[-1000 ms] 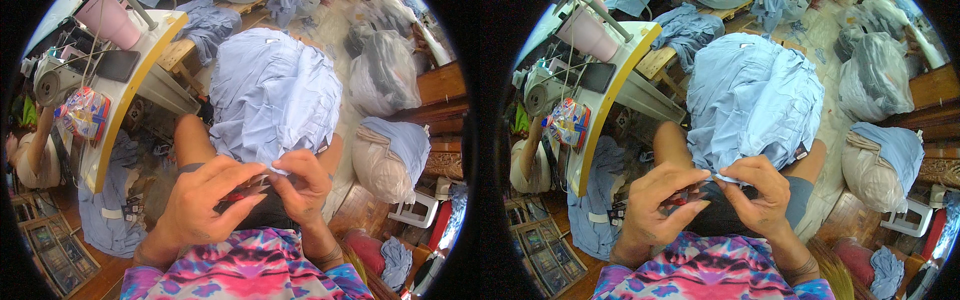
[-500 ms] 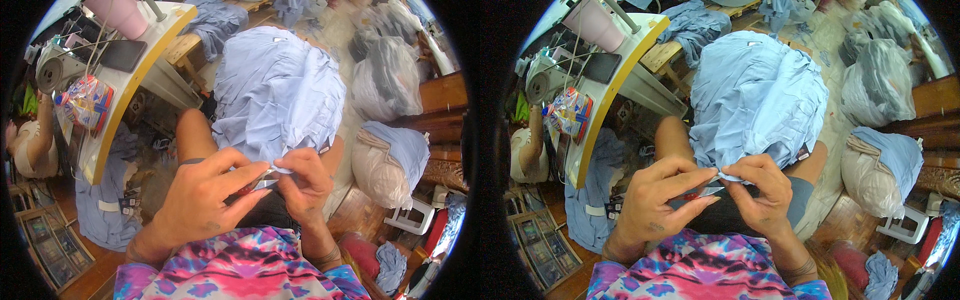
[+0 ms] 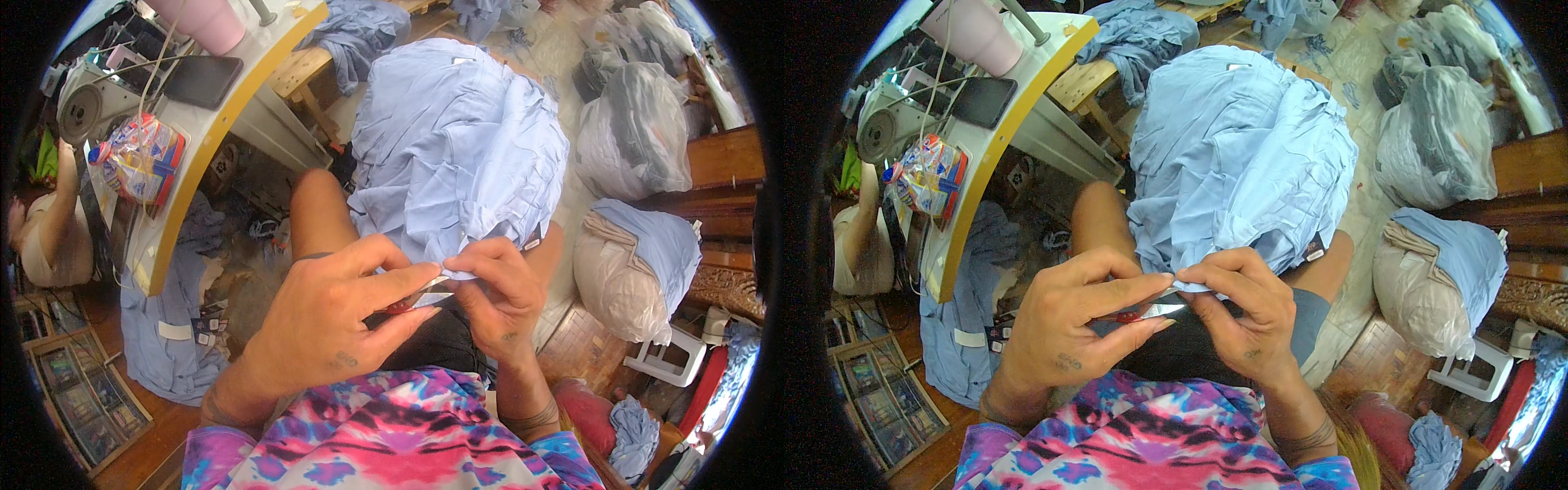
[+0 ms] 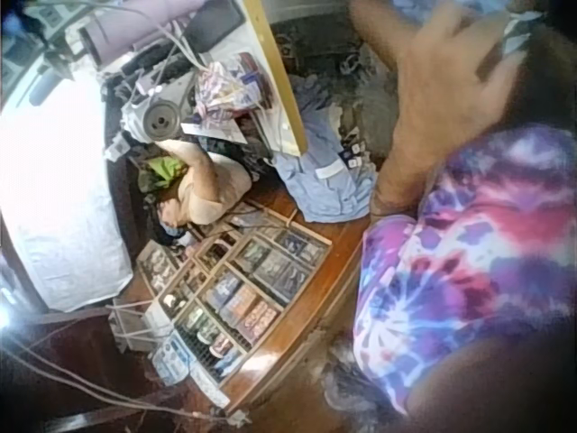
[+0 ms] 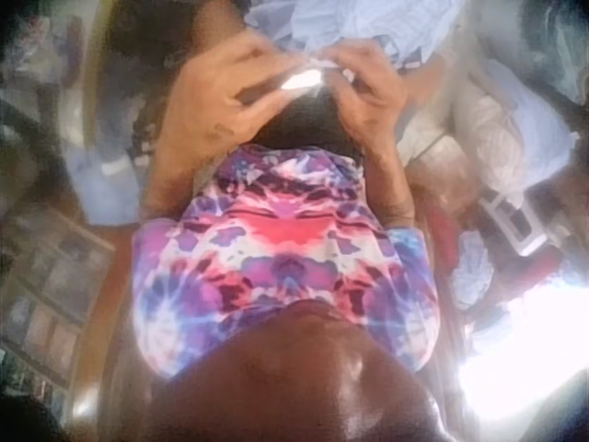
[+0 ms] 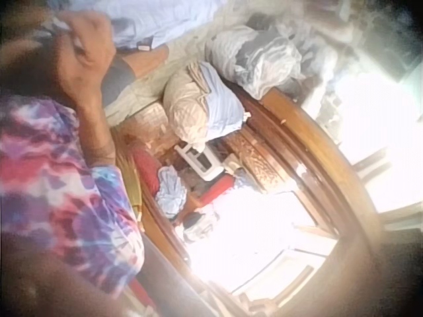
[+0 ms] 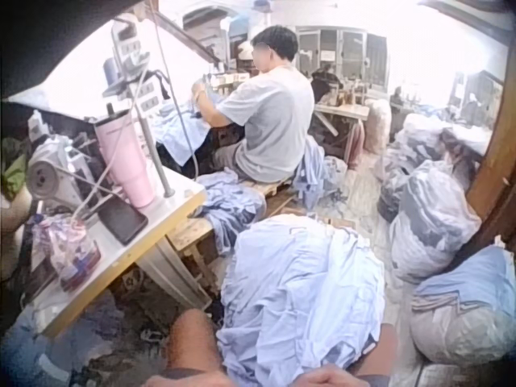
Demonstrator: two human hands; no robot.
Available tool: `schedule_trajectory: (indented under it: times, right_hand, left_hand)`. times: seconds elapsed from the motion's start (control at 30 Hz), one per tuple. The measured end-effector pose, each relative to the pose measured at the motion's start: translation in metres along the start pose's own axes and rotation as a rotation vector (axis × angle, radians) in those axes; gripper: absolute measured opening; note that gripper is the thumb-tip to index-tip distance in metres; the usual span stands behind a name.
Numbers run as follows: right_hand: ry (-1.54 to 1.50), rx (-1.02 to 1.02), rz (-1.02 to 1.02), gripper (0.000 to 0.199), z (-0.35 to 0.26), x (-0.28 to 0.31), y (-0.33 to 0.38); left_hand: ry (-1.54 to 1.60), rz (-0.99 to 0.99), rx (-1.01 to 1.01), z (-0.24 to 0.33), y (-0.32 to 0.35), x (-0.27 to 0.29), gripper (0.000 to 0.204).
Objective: The person uses thread snips to remove loose threads from light blue shirts, handling each garment one at a time from a large pile.
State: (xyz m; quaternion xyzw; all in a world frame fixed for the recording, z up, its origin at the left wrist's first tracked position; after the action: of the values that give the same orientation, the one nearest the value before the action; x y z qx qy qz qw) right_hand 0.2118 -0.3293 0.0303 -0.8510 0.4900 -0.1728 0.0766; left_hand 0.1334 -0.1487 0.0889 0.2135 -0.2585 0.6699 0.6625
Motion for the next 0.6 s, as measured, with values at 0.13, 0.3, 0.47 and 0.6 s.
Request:
schedule_trajectory:
  times: [0.13, 0.3, 0.47, 0.6]
  right_hand:
    - [0.018, -0.016, -0.053, 0.030, -0.001, 0.001, -0.004]
    - [0.033, -0.057, -0.130, 0.031, -0.002, 0.003, -0.008]
    - [-0.056, -0.173, -0.234, 0.031, 0.004, 0.006, -0.011]
    - [-0.134, -0.187, -0.284, 0.031, 0.011, 0.008, -0.013]
  left_hand:
    - [0.020, 0.011, 0.012, -0.005, 0.000, -0.001, 0.040]
    - [0.127, -0.026, 0.080, -0.010, -0.002, -0.002, 0.038]
    - [0.121, -0.036, 0.088, -0.011, -0.002, -0.002, 0.034]
    - [0.166, -0.051, 0.084, -0.016, -0.003, -0.004, 0.029]
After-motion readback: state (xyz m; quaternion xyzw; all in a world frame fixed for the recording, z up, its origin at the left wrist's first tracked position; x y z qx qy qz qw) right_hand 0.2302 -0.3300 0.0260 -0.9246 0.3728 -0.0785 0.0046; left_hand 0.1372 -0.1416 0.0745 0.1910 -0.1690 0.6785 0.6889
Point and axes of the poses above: each hand's wrist, its own y-axis away from the middle knuckle, its own x-axis out of the back of the hand, z = x × y, the point moved 3 cm from there along -y, towards the middle knuckle, and after that the axes turned 3 degrees about -y, right-handed, at the moved point
